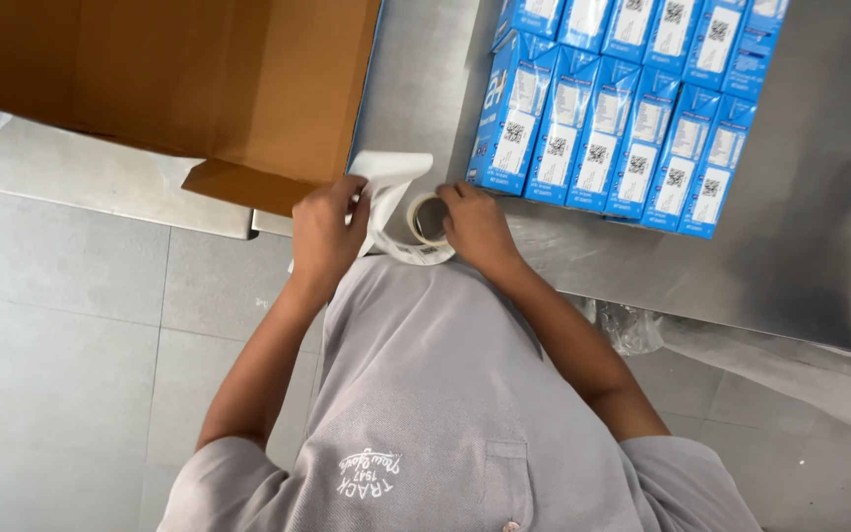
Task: The person places blue cartons into a cardboard box and then applies labels from a roll onto the cartons arranged on a metal table. The person tears off individual labels and sticks them onto the top of each carton.
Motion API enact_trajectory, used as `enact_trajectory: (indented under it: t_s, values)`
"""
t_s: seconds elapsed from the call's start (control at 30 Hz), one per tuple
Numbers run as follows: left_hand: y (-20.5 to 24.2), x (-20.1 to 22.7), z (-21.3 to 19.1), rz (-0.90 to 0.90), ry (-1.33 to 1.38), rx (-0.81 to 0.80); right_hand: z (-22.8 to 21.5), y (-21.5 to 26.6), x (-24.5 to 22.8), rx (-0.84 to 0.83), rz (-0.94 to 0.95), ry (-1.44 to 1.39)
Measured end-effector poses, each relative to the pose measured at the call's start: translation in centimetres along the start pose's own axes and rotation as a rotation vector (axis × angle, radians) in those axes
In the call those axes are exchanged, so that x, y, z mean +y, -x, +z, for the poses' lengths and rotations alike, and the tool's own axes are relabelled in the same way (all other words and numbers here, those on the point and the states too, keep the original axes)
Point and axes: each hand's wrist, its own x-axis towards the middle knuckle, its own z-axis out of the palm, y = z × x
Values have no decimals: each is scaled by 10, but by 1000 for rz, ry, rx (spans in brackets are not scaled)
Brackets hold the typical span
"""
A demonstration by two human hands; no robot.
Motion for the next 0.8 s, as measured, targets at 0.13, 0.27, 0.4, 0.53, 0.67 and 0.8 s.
enact_trajectory:
  t_s: [0.13,0.27,0.4,0.53,0.67,0.8]
  values:
    - [-45,2,9,-99,217,-29,-14,8,-12,-3,80,83]
    - [-63,-6,21,-127,484,-235,-58,-12,-51,468,-3,-30]
    - [-66,-9,27,-103,685,-377,-64,-39,-45,522,38,-457]
    - [-58,-8,23,-103,638,-309,-12,-42,-3,266,214,-1141]
    - [-43,-22,33,-154,669,-266,-8,-41,-4,486,253,-962]
    - [-31,-28,39,-273,757,-244,-10,-34,-18,481,333,-1091]
